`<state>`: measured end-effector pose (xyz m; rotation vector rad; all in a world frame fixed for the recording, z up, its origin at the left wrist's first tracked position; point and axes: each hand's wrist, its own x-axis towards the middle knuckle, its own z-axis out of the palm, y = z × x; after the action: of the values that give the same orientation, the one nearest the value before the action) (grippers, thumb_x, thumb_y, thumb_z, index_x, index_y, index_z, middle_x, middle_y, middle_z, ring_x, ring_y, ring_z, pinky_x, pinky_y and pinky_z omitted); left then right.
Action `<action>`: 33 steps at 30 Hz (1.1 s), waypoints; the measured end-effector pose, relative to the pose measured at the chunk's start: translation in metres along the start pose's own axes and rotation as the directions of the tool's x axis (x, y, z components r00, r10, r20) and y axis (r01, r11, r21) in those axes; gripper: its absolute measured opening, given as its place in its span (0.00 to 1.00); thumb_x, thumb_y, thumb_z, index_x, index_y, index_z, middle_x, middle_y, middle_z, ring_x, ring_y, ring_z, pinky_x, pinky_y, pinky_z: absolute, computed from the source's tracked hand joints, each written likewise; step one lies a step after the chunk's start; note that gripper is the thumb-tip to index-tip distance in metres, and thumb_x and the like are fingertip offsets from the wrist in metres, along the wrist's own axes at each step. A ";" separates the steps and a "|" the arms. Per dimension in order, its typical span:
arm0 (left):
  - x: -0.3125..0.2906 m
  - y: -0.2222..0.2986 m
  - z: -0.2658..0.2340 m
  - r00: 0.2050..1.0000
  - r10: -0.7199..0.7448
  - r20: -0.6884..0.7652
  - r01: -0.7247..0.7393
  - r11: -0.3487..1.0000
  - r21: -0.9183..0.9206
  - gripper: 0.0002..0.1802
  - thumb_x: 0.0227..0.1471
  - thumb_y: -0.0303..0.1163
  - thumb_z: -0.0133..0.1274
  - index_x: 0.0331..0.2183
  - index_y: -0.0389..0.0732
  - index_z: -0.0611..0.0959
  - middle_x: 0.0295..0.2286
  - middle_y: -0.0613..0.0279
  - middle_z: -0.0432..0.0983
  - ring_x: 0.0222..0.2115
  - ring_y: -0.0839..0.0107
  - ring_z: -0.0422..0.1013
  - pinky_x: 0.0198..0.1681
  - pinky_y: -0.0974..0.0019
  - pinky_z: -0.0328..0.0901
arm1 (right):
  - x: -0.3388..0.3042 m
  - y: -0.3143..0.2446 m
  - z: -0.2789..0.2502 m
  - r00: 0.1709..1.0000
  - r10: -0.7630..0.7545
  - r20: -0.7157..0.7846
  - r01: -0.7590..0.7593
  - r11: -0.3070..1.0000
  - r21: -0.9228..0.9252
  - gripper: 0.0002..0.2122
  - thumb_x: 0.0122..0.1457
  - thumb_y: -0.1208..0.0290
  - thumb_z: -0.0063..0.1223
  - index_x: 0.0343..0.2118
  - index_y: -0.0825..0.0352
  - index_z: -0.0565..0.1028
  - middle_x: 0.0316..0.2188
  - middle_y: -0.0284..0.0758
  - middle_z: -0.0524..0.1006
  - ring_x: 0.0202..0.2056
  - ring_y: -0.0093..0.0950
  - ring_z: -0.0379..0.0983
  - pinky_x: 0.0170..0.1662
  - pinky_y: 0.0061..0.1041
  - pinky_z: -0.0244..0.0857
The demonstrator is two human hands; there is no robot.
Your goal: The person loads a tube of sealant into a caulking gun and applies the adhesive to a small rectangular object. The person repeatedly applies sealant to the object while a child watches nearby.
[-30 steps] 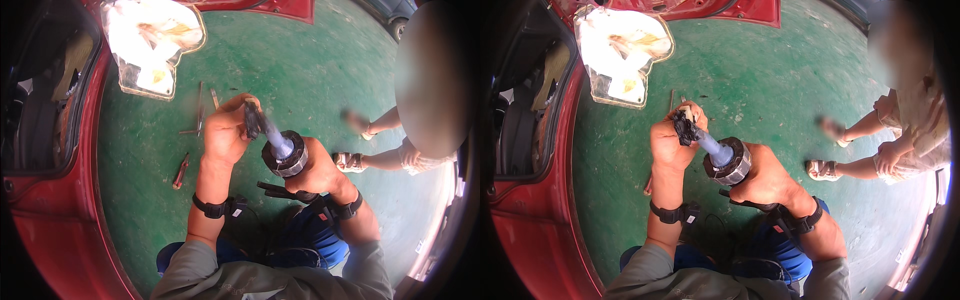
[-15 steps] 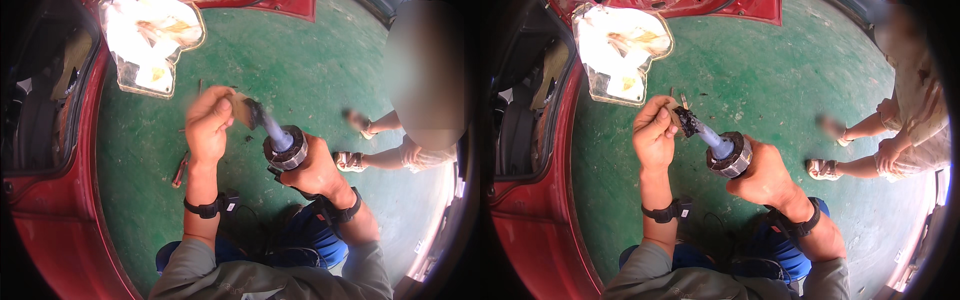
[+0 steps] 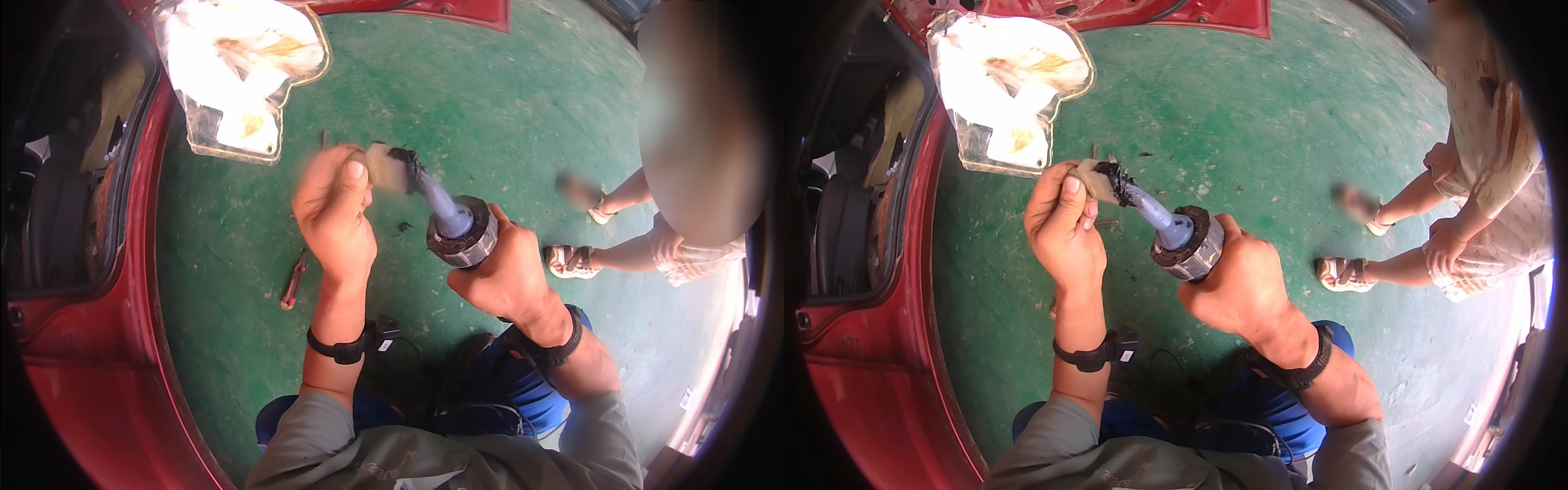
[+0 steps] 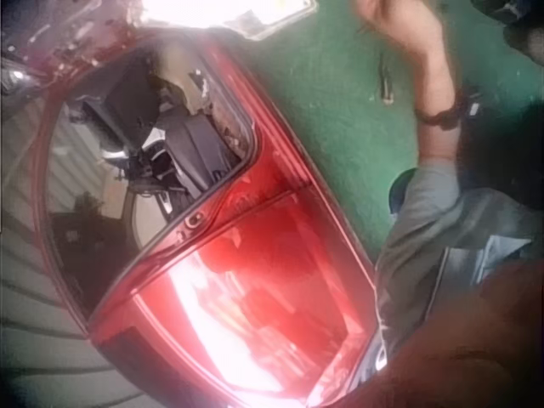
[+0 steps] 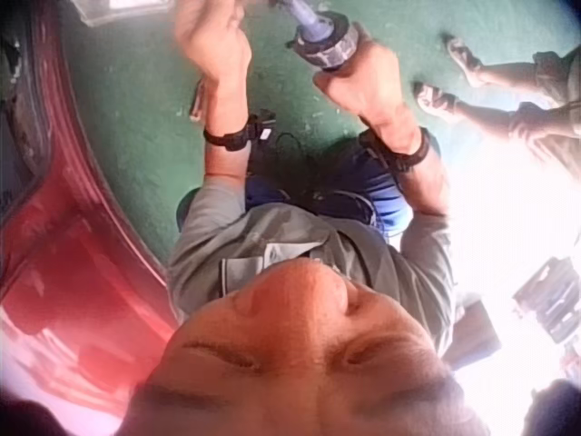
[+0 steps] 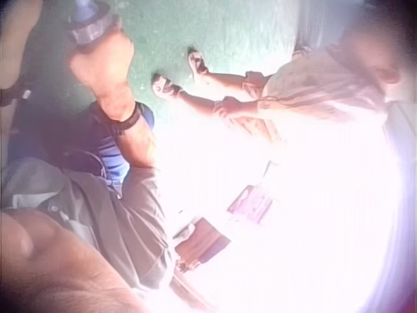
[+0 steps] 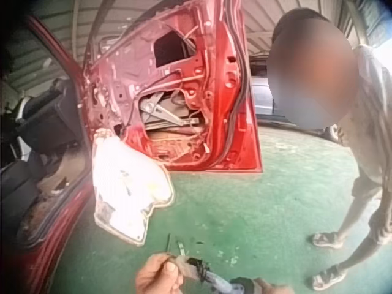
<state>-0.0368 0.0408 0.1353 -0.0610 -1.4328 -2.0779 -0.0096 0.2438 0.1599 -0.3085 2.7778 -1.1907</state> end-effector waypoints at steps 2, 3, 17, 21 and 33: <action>0.003 -0.001 -0.001 0.997 -0.068 -0.019 0.067 0.996 -0.056 0.15 0.63 0.36 0.58 0.36 0.31 0.84 0.23 0.69 0.70 0.22 0.82 0.60 0.25 0.75 0.51 | 0.000 -0.001 0.001 1.000 -0.020 -0.002 0.020 1.000 -0.013 0.25 0.41 0.70 0.62 0.46 0.69 0.76 0.32 0.51 0.82 0.36 0.55 0.79 0.41 0.44 0.75; 0.005 -0.003 -0.002 0.993 -0.115 -0.017 0.112 0.989 -0.097 0.15 0.63 0.37 0.58 0.35 0.32 0.83 0.22 0.69 0.69 0.21 0.81 0.60 0.24 0.75 0.51 | -0.001 0.001 0.001 0.999 -0.042 -0.001 0.042 0.999 0.000 0.25 0.41 0.70 0.62 0.46 0.69 0.76 0.32 0.50 0.82 0.36 0.55 0.79 0.41 0.44 0.76; 0.008 -0.014 -0.009 0.931 -0.330 0.157 0.365 0.874 -0.321 0.14 0.68 0.31 0.51 0.45 0.28 0.81 0.26 0.62 0.75 0.21 0.76 0.63 0.23 0.72 0.54 | 0.004 0.001 0.001 0.997 -0.039 0.061 0.025 0.977 0.210 0.24 0.41 0.74 0.61 0.46 0.71 0.76 0.33 0.50 0.82 0.39 0.52 0.80 0.43 0.39 0.75; 0.008 -0.012 -0.009 0.953 -0.276 0.128 0.301 0.917 -0.261 0.16 0.68 0.30 0.51 0.49 0.26 0.80 0.27 0.63 0.74 0.21 0.77 0.63 0.24 0.74 0.53 | 0.005 0.000 0.001 0.997 -0.026 0.067 0.016 0.989 0.150 0.25 0.41 0.73 0.61 0.47 0.70 0.75 0.33 0.52 0.82 0.38 0.54 0.80 0.43 0.42 0.75; 0.003 -0.014 -0.005 0.969 -0.247 0.009 0.239 0.930 -0.278 0.13 0.67 0.29 0.52 0.45 0.28 0.81 0.26 0.64 0.73 0.21 0.76 0.64 0.22 0.74 0.54 | 0.011 0.007 0.008 0.998 0.014 0.066 -0.018 0.998 0.064 0.24 0.41 0.71 0.62 0.45 0.71 0.75 0.30 0.53 0.81 0.37 0.55 0.79 0.41 0.45 0.74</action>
<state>-0.0453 0.0379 0.1225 0.0331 -1.1716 -2.4643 -0.0205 0.2408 0.1491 -0.3134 2.6753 -1.2401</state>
